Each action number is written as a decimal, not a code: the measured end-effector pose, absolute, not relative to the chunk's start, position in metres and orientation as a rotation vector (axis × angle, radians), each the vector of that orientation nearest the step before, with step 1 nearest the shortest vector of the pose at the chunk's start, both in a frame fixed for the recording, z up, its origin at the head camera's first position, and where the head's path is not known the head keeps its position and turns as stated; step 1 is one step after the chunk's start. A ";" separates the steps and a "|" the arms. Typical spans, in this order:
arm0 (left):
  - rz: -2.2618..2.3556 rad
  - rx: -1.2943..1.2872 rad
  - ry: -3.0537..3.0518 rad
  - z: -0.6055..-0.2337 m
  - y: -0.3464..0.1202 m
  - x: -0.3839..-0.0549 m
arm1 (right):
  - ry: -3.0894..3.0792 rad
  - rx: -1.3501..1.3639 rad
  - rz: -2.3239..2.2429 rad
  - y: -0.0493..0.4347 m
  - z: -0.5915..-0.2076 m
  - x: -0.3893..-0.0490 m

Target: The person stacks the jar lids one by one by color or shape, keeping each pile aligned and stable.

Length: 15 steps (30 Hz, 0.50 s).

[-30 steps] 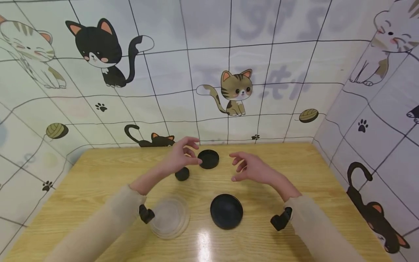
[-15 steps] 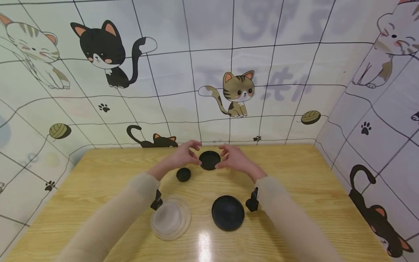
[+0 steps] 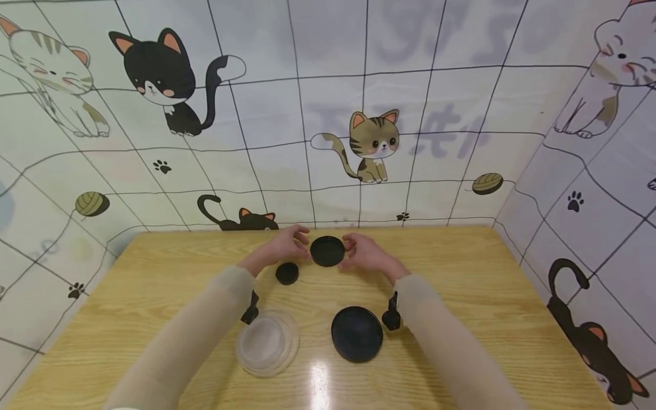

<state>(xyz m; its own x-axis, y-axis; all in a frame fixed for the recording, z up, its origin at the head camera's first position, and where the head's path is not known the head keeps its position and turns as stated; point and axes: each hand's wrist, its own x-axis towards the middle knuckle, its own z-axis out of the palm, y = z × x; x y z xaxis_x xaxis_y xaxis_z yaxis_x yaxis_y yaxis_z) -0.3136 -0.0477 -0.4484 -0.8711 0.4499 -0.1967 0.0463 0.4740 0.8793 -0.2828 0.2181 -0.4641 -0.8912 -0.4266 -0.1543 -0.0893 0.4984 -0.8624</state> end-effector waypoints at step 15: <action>1.235 0.518 2.343 -0.450 -0.040 -0.316 | 2.500 -0.503 -1.256 0.216 -0.465 -0.286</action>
